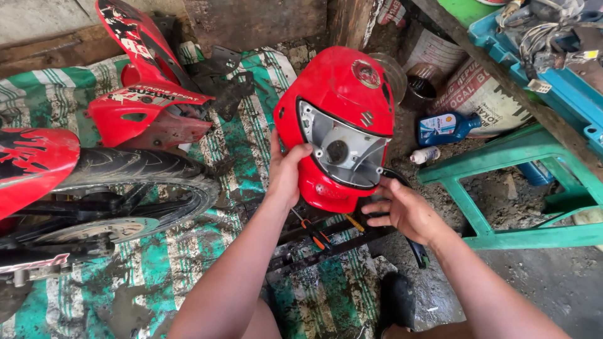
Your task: Cleaning and assembling a motorcycle headlight unit by fitting the internal assembly into the plastic housing.
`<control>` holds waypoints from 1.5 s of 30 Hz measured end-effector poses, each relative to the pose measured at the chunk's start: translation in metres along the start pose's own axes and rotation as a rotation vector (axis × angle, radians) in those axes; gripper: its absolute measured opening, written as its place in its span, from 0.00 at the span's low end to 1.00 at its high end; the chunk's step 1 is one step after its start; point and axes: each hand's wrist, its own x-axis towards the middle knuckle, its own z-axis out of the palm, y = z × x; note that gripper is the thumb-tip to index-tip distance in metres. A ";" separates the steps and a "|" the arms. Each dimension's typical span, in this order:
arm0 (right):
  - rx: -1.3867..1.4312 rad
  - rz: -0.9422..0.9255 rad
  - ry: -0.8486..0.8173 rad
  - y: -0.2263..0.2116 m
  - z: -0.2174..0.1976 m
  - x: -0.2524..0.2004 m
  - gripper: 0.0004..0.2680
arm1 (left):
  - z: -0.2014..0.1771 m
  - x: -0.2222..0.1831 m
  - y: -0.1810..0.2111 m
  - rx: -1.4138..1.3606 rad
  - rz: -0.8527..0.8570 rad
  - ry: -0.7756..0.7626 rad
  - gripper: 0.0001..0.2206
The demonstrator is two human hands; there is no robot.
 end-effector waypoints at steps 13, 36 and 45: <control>0.003 -0.098 0.401 0.016 0.060 -0.020 0.31 | 0.017 -0.028 0.023 0.260 0.019 -0.057 0.57; -0.424 0.518 0.427 0.092 -0.099 0.001 0.34 | -0.069 0.018 0.053 0.815 -0.223 0.246 0.54; -1.578 0.076 0.319 0.094 -0.119 0.076 0.13 | -0.035 -0.033 0.091 0.925 -0.192 0.190 0.48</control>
